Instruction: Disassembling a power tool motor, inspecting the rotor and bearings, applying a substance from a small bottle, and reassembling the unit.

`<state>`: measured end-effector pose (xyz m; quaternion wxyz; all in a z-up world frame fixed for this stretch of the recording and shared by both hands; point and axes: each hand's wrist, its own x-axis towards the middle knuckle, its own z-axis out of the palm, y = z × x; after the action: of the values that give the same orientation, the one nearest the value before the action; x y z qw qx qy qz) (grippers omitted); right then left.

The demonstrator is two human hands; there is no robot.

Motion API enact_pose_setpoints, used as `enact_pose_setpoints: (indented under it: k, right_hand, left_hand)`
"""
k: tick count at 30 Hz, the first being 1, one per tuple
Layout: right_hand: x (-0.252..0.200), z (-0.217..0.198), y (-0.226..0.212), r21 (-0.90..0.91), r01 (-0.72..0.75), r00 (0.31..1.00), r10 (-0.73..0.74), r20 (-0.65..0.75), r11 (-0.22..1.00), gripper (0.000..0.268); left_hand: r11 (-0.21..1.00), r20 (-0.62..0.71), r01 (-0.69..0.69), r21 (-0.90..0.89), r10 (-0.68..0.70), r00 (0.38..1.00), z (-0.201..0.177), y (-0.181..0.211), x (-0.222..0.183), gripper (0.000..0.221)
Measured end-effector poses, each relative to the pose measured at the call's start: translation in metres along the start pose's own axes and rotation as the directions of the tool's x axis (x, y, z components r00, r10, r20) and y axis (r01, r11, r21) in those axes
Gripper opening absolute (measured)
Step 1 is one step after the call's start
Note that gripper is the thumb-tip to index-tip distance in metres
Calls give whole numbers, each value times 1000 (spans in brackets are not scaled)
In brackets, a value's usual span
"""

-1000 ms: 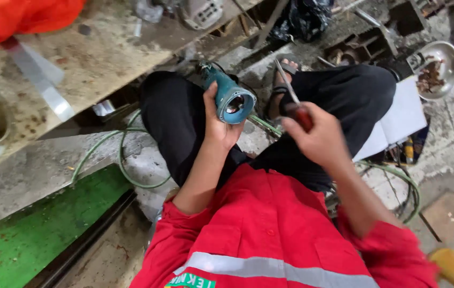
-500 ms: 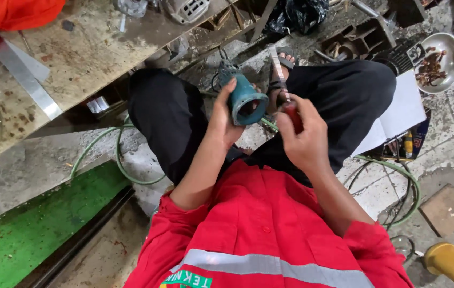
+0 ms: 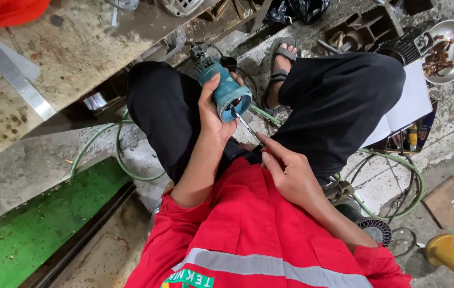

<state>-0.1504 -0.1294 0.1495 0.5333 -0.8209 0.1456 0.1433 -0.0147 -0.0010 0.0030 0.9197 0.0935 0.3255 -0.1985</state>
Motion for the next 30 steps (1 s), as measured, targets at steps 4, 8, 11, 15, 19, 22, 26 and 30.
enact_pose_setpoints:
  k: [4,8,11,15,19,22,26,30]
  right_hand:
    - [1,6,14,40,-63,997,61,46,997,39]
    - [10,13,46,229,-211,973,181,145,950,40]
    - [6,21,21,697,-418,905,336,262,583,47]
    - [13,23,19,800,-521,837,363,409,299,45]
    - [19,34,10,723,-488,861,406,306,489,48]
    - [28,36,8,583,-436,896,392,210,685,45]
    - [43,24,33,-662,287,956,-252,150,692,47]
    - [52,4,23,-532,247,969,-221,113,810,32]
  left_hand:
    - [998,15,-47,31,47,999,-11,-3,1,52]
    - [991,52,-122,57,119,992,-20,-11,4,48]
    - [991,68,-109,81,104,992,-15,0,-6,49]
    - [983,68,-168,74,163,984,-24,-3,-1,49]
    - [988,-41,-106,111,111,993,-16,5,-6,42]
    - [987,-145,-98,127,116,983,-14,2,-4,40]
    - [973,-291,-158,166,201,935,-41,-11,37,45]
    - [982,-236,-180,64,190,953,-9,2,12,31]
